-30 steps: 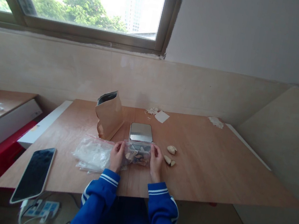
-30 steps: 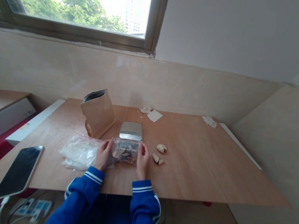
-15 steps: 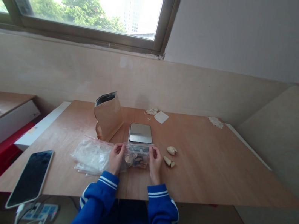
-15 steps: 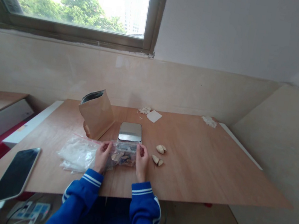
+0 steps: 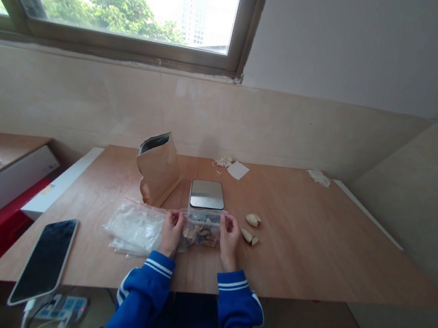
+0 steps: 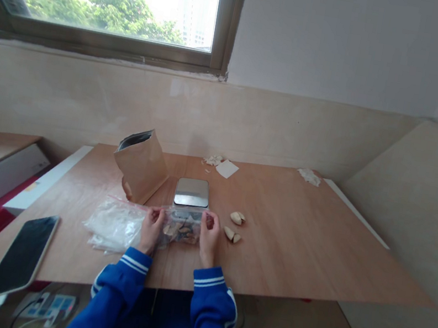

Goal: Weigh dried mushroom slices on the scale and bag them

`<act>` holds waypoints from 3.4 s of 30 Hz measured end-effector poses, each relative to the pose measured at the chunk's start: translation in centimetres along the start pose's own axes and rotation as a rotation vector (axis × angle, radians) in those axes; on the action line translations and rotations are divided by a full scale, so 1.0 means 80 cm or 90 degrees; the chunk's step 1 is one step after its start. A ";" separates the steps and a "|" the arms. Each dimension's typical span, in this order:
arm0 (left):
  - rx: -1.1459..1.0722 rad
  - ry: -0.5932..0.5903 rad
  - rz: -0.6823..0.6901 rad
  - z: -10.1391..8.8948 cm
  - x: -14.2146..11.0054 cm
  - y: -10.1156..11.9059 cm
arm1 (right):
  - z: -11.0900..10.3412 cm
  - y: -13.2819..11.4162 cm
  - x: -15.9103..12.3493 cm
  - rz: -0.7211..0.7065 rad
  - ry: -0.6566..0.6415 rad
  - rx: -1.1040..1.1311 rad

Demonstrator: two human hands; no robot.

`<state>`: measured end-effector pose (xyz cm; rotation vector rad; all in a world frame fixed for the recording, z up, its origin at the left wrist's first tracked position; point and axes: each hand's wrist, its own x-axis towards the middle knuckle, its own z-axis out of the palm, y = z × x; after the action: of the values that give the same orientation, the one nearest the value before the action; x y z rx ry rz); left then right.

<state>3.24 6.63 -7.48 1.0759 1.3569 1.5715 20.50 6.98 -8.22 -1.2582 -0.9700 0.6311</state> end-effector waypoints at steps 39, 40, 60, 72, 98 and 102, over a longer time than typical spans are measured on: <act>0.007 -0.034 -0.001 0.001 -0.004 0.007 | -0.003 -0.007 -0.003 0.033 0.011 0.006; 0.007 -0.034 0.006 0.001 -0.004 0.006 | -0.003 -0.007 -0.002 0.038 0.011 0.004; 0.020 -0.070 0.017 -0.002 -0.007 0.006 | -0.002 -0.025 -0.009 0.032 -0.049 0.035; 0.061 -0.053 0.038 -0.004 -0.005 0.005 | 0.000 -0.022 -0.011 0.007 -0.032 0.009; -0.016 -0.070 -0.025 0.001 -0.012 0.026 | 0.002 -0.041 -0.023 0.075 -0.108 0.099; -0.018 -0.065 -0.024 0.001 -0.013 0.030 | 0.005 -0.040 -0.023 0.081 -0.098 0.106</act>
<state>3.57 5.40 -5.24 1.0921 1.2769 1.4841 18.90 4.88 -5.63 -1.1426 -0.9473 0.9002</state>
